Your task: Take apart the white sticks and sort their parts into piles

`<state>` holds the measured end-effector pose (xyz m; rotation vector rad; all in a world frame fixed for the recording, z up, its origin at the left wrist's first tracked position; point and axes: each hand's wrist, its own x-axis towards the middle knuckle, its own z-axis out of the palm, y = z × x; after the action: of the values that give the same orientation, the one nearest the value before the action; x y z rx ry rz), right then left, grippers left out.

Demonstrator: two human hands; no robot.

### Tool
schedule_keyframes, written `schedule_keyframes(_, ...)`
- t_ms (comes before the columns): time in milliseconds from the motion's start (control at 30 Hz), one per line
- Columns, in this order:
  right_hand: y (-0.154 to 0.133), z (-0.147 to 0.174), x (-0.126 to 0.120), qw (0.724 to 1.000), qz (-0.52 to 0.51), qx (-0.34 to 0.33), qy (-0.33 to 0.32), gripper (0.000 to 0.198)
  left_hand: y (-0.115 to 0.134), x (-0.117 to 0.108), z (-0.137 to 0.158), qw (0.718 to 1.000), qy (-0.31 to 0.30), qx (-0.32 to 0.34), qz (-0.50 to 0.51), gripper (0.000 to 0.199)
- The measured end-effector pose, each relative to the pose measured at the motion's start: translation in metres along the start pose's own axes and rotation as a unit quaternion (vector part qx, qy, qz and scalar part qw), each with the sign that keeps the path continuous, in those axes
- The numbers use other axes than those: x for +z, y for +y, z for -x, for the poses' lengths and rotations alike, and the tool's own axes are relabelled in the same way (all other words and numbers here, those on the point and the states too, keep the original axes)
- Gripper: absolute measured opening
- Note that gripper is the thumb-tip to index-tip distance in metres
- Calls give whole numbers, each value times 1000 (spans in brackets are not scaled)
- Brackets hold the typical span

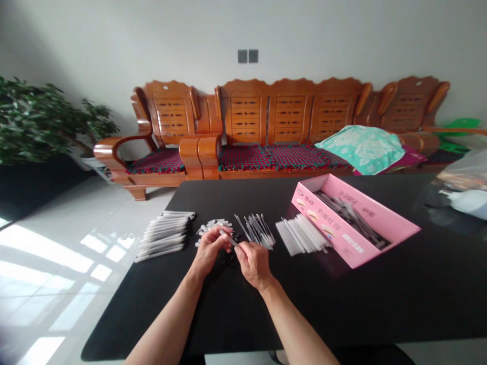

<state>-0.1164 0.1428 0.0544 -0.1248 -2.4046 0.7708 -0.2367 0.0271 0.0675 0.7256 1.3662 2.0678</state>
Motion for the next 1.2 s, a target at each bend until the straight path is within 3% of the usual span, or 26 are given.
schedule_keyframes(167, -1, 1, 1, 1000, 28, -13, 1, 34, -6, -6, -3, 999, 32, -16, -8, 27)
schedule_keyframes(333, -3, 0, 5, 978, 184, -79, 56, 34, -13, -8, -5, 997, 65, -31, -4, 32)
schedule_keyframes(433, -5, -1, 5, 971, 211, -90, 72, 34, -12, -8, -4, 997, 67, -28, -4, 33)
schedule_keyframes(533, -11, -5, 0, 989, 137, -54, 34, 33, -9, -10, -4, 997, 66, -25, -4, 31)
schedule_keyframes(633, -19, -12, -10, 999, 8, 25, -44, 35, -5, -12, -3, 998, 57, -23, 16, 29)
schedule_keyframes(700, -23, -18, -17, 985, -103, 97, -99, 37, -2, -14, -2, 998, 50, -20, 35, 29)
schedule_keyframes(767, -26, -22, -22, 954, -209, 154, -149, 40, -1, -15, -2, 998, 45, -17, 50, 30)
schedule_keyframes(833, -27, -25, -23, 938, -252, 165, -172, 41, -1, -16, -2, 997, 47, -13, 53, 29)
schedule_keyframes(900, -27, -26, -22, 964, -183, 119, -150, 41, -1, -16, -3, 997, 59, -12, 48, 28)
schedule_keyframes(967, -26, -25, -19, 994, -40, 31, -93, 38, -2, -14, -3, 996, 78, -12, 43, 28)
schedule_keyframes(1067, -25, -23, -15, 990, 120, -72, -32, 34, -2, -12, -3, 994, 105, -10, 43, 29)
schedule_keyframes(1133, -25, -22, -13, 990, 125, -69, -23, 34, -2, -11, -2, 993, 111, -8, 44, 29)
schedule_keyframes(1200, -26, -23, -14, 998, 43, -6, -44, 35, -1, -12, -2, 994, 102, -7, 48, 29)
